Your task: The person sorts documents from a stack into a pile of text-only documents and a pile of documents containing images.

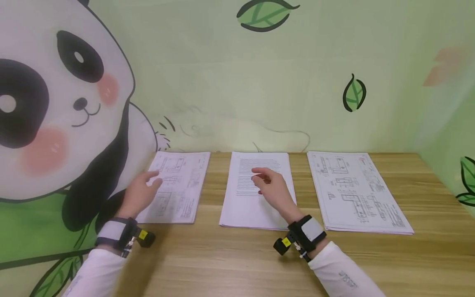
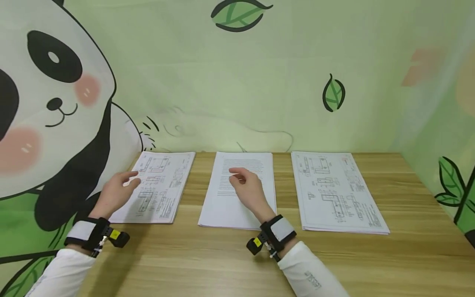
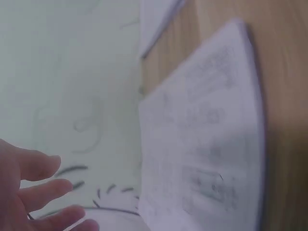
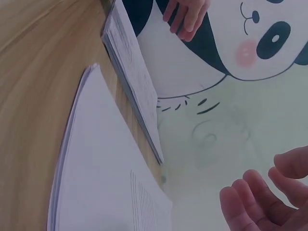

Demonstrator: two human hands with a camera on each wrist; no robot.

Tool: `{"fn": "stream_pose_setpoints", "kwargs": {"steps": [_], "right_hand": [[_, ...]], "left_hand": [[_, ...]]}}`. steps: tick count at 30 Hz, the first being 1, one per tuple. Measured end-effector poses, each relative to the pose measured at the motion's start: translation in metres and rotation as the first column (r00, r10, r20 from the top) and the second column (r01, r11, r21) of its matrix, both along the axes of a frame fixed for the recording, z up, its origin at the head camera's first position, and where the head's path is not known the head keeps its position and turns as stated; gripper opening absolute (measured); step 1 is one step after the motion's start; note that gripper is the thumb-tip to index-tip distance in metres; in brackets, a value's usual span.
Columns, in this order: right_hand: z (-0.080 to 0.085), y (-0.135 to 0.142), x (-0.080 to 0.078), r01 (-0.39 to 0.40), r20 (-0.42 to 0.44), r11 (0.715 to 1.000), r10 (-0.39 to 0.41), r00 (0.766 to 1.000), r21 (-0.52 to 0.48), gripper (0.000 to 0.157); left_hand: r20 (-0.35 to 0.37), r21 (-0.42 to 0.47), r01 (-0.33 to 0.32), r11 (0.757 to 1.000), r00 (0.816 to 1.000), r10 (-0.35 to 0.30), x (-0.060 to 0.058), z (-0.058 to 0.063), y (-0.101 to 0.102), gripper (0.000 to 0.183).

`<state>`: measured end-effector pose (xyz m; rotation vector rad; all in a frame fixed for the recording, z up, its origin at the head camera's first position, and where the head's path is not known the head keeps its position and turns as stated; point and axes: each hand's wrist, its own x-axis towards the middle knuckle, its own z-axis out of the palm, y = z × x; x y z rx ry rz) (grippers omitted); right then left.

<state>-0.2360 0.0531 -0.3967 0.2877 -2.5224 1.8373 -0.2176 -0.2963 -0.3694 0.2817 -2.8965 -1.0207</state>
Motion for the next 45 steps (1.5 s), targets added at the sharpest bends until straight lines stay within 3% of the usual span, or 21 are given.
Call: {"fn": "stream_pose_setpoints", "kwargs": {"steps": [5, 12, 16, 20, 25, 28, 33, 39, 41, 45], "right_hand": [[0.001, -0.028, 0.003, -0.033, 0.01, 0.997, 0.033, 0.999, -0.066, 0.031], [-0.016, -0.062, 0.004, -0.112, 0.057, 0.988, 0.119, 0.991, -0.102, 0.038], [-0.029, -0.084, 0.007, -0.163, 0.123, 0.981, 0.176, 0.977, -0.103, 0.046], [-0.042, -0.105, 0.012, -0.214, 0.224, 0.966, 0.243, 0.944, -0.145, 0.056], [-0.055, -0.122, 0.013, -0.208, 0.336, 0.939, 0.296, 0.894, -0.273, 0.062], [-0.058, -0.127, 0.011, -0.189, 0.365, 0.908, 0.332, 0.87, -0.373, 0.065], [-0.058, -0.131, 0.007, -0.159, 0.402, 0.848, 0.395, 0.826, -0.506, 0.068], [-0.059, -0.135, 0.002, -0.13, 0.411, 0.775, 0.46, 0.787, -0.619, 0.06], [-0.058, -0.137, 0.002, -0.14, 0.407, 0.771, 0.471, 0.783, -0.622, 0.055], [-0.057, -0.139, 0.003, -0.146, 0.418, 0.796, 0.453, 0.788, -0.588, 0.047]], "left_hand": [[0.041, -0.022, -0.026, 0.999, 0.999, 0.027, 0.001, -0.015, -0.019, 0.062], [0.182, -0.021, -0.007, 1.0, 0.983, 0.01, 0.0, -0.043, -0.042, 0.068], [0.213, -0.057, 0.042, 0.997, 0.977, -0.029, 0.001, -0.056, -0.052, 0.069], [0.19, -0.124, 0.104, 0.987, 0.978, -0.079, 0.005, -0.065, -0.056, 0.065], [0.134, -0.207, 0.155, 0.966, 0.982, -0.129, 0.007, -0.069, -0.052, 0.058], [0.128, -0.226, 0.15, 0.963, 0.984, -0.124, 0.008, -0.068, -0.047, 0.06], [0.163, -0.193, 0.123, 0.973, 0.982, -0.092, 0.009, -0.069, -0.043, 0.067], [0.174, -0.14, 0.131, 0.982, 0.979, -0.105, 0.008, -0.076, -0.04, 0.069], [0.172, -0.124, 0.127, 0.984, 0.98, -0.105, 0.009, -0.078, -0.038, 0.07], [0.171, -0.105, 0.109, 0.988, 0.981, -0.09, 0.013, -0.079, -0.031, 0.07]]}}
